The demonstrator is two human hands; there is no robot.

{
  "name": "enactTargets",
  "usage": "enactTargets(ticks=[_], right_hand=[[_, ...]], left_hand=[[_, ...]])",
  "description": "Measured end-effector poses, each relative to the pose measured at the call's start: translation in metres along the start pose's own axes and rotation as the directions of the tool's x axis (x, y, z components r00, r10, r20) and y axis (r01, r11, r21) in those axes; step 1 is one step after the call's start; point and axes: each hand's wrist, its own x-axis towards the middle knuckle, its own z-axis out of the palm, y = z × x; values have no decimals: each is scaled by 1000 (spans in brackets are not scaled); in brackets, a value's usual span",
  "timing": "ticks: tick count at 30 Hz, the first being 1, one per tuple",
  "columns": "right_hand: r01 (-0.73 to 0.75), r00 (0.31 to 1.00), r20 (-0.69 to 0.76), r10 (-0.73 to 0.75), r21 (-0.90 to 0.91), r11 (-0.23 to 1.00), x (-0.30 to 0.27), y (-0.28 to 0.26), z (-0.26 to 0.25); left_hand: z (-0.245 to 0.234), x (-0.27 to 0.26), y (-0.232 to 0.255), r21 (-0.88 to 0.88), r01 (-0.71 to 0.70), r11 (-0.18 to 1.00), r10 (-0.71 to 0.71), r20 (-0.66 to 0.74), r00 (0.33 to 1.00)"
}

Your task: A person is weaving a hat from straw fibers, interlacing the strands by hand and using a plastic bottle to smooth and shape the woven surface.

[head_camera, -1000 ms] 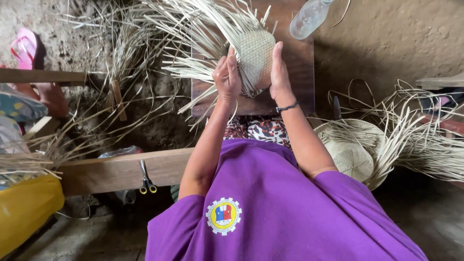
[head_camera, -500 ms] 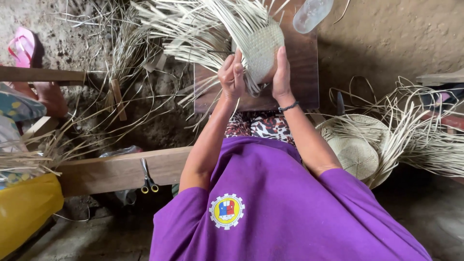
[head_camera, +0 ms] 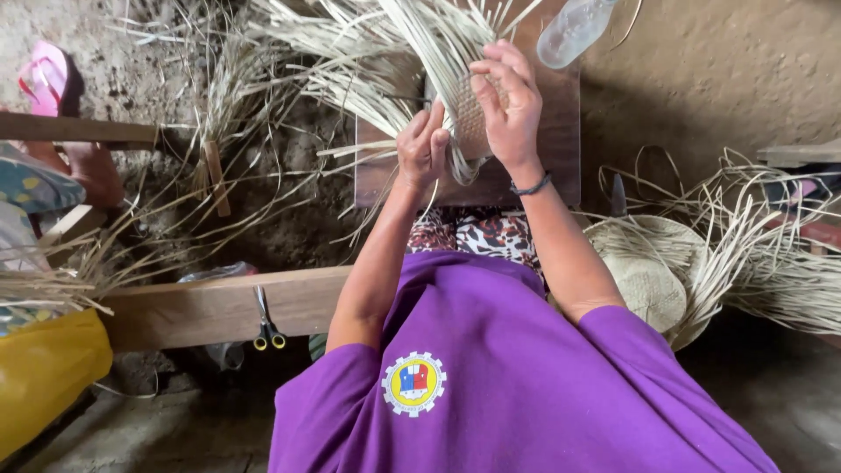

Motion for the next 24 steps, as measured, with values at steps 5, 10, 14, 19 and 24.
enactTargets(ticks=[5,10,14,19,24], right_hand=[[-3,997,78,6,-37,999,12,2,4],[-85,991,100,85,0,996,17,5,4],[-179,973,148,176,5,984,23,1,1],[-233,963,154,220,73,970,24,4,1],[-206,969,154,194,66,976,24,7,3]], left_hand=[[-1,-1,1,67,-2,998,2,-1,1000],[-17,44,47,-28,471,882,-467,93,879],[-17,69,39,-308,666,680,-591,307,746],[-17,75,36,-614,617,493,-590,285,755],[-18,75,32,-668,610,426,-582,314,750]])
